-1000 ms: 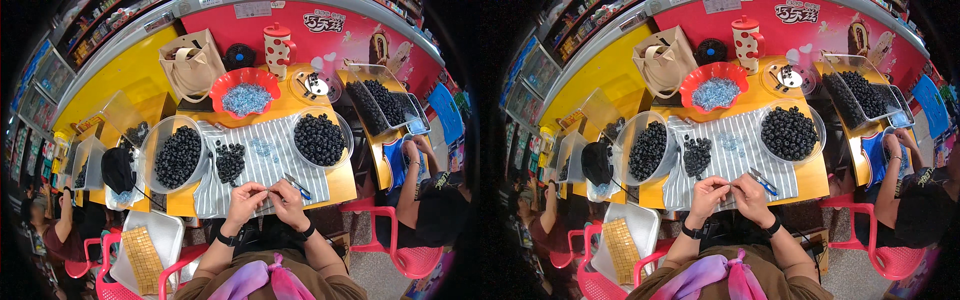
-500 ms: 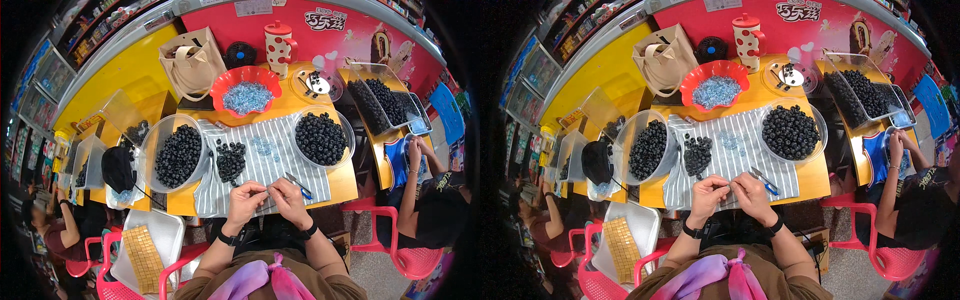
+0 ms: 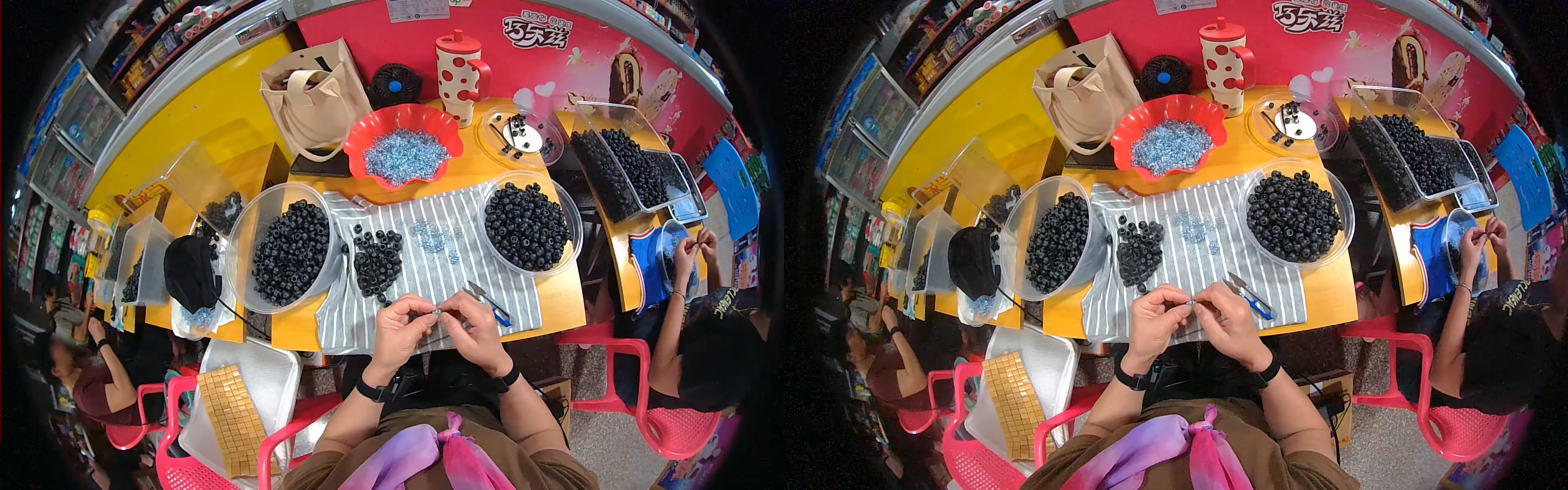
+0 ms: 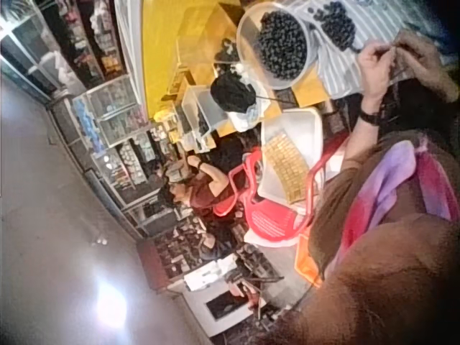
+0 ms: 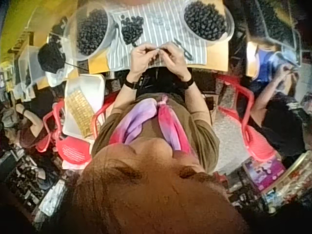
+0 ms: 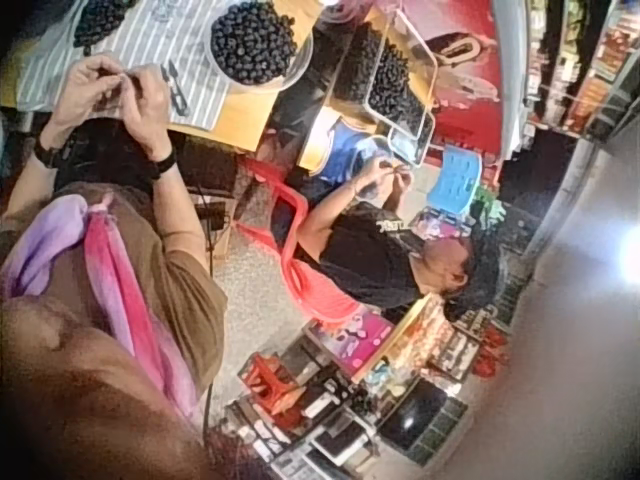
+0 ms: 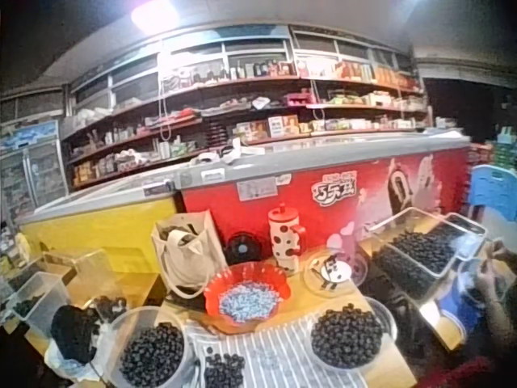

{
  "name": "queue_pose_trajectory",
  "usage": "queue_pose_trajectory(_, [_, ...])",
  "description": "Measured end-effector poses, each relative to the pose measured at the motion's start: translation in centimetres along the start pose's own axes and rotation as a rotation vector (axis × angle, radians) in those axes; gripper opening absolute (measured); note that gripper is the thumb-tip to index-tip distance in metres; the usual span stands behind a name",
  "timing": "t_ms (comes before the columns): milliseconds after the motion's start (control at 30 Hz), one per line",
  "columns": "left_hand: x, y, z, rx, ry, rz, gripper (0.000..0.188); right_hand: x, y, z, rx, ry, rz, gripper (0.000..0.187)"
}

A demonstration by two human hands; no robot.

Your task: Sorting and inspecting small dark round objects at a table.

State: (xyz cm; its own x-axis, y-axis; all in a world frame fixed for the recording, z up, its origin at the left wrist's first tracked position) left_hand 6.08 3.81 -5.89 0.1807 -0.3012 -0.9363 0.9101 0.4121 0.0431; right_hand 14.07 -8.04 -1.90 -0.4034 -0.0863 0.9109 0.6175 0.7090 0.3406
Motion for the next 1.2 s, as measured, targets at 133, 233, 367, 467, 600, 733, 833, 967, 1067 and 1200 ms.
queue_pose_trajectory(133, [0.1,0.1,0.0,0.012,0.018,0.034,0.015,-0.2,0.0,0.1,0.023,-0.022,0.023,0.003])
queue_pose_trajectory(233, [-0.4,-0.1,0.5,-0.062,-0.050,-0.028,0.013,-0.6,-0.1,0.0,0.014,0.008,0.023,0.003])
queue_pose_trajectory(367, [-0.3,-0.1,0.3,-0.007,0.070,-0.018,0.011,-0.6,0.0,-0.2,0.018,0.054,0.055,0.002])
queue_pose_trajectory(467, [-0.3,-0.2,0.4,0.004,0.115,0.007,0.009,-0.3,0.0,-0.2,0.026,0.038,0.039,0.001])
queue_pose_trajectory(600, [0.0,-0.3,0.4,-0.013,0.127,-0.077,0.006,-0.6,-0.1,-0.2,0.008,0.049,0.027,0.001])
queue_pose_trajectory(733, [0.5,-0.1,0.4,-0.018,0.144,-0.132,0.009,-0.4,-0.2,-0.4,-0.033,0.045,0.016,0.001])
queue_pose_trajectory(833, [0.7,0.0,0.2,-0.004,0.184,-0.146,0.012,-0.1,-0.1,-0.5,-0.058,0.027,-0.008,0.003])
queue_pose_trajectory(967, [0.9,0.1,0.0,0.006,0.214,-0.167,0.014,0.2,-0.2,-0.4,-0.082,-0.023,-0.030,0.003])
queue_pose_trajectory(1067, [1.0,0.1,0.1,0.025,0.194,-0.160,0.015,0.1,-0.2,-0.4,-0.102,-0.014,-0.037,0.003])
queue_pose_trajectory(1200, [0.6,0.2,0.4,0.015,0.104,-0.167,0.013,-0.1,-0.2,-0.4,-0.078,-0.011,-0.029,0.003])
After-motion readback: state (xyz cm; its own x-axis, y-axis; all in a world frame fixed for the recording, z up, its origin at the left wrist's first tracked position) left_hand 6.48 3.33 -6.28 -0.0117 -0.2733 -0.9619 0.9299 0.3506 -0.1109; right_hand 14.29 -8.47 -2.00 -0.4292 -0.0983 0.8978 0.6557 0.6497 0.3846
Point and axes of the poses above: each hand's wrist, its own y-axis towards the middle knuckle, its own z-axis out of the palm, x = y × z, the point moved 6 cm from there along y, towards the middle knuckle, and after that the axes turned 3 degrees about x, right-handed, at the moved point
